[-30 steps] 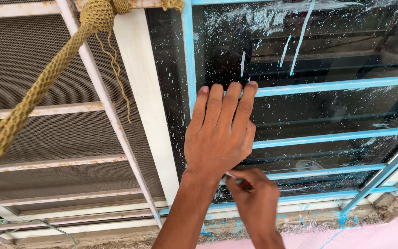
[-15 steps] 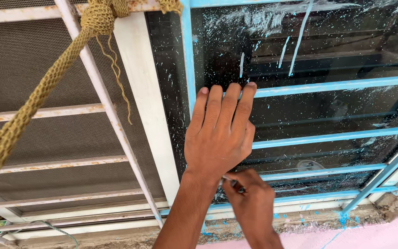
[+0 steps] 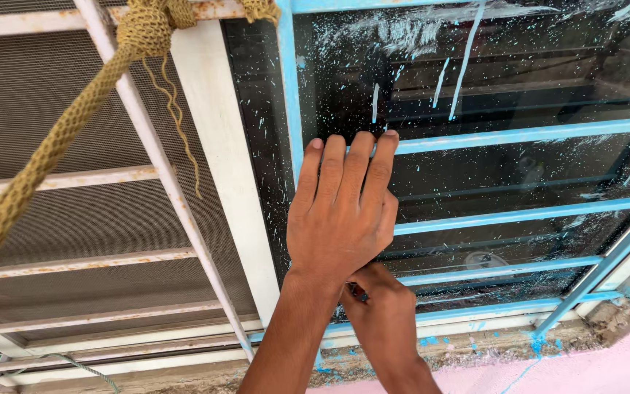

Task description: The person stands at a window and wipes blue paint splatters off the glass panes using a small white cloth held in one hand, steadying the blue-painted metal grill with the other hand. They work across different spots on the glass, moving between panes to remove the paint marks.

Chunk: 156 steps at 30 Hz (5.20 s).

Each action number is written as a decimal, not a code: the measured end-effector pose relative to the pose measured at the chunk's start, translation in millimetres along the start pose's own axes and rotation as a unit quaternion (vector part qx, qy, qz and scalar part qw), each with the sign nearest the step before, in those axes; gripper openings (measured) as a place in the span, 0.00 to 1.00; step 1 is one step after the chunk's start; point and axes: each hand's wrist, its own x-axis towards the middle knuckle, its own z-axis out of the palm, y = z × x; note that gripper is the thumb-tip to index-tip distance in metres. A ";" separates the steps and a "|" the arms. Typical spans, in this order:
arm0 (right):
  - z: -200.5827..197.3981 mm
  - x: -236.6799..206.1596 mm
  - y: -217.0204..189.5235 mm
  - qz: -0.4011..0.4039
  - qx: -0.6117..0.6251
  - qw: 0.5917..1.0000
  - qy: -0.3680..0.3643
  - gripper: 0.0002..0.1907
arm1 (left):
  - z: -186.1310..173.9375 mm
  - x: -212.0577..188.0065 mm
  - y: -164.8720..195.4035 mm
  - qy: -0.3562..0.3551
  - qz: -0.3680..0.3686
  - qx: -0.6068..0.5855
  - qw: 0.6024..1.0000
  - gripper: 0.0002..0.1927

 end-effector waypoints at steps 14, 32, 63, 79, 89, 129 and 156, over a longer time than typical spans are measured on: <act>-9.9 0.3 6.8 0.003 0.014 1.000 0.013 0.10 | -0.5 0.9 0.5 0.000 0.000 0.002 1.000 0.26; -14.1 1.0 5.3 -0.033 -0.036 0.999 0.007 0.09 | 0.9 -0.3 0.4 -0.003 0.000 0.003 1.000 0.27; -29.9 -8.1 23.2 0.111 0.049 0.990 0.070 0.10 | -0.9 -1.3 0.1 -0.014 -0.011 -0.014 1.000 0.28; -16.4 -7.8 -0.1 0.087 0.037 0.995 0.036 0.12 | -0.2 -0.5 2.7 -0.002 -0.016 -0.002 1.000 0.27; -38.6 -1.1 12.6 0.120 0.004 0.991 0.067 0.11 | 0.6 -2.5 3.3 0.001 -0.025 -0.036 0.999 0.27; -31.3 -20.7 28.7 0.068 0.052 0.993 0.082 0.11 | 2.8 -4.6 3.6 -0.003 -0.024 -0.034 0.999 0.28; 21.9 -41.6 38.8 -0.071 0.095 0.990 0.072 0.11 | 3.0 -3.9 2.2 0.013 -0.016 -0.037 0.999 0.27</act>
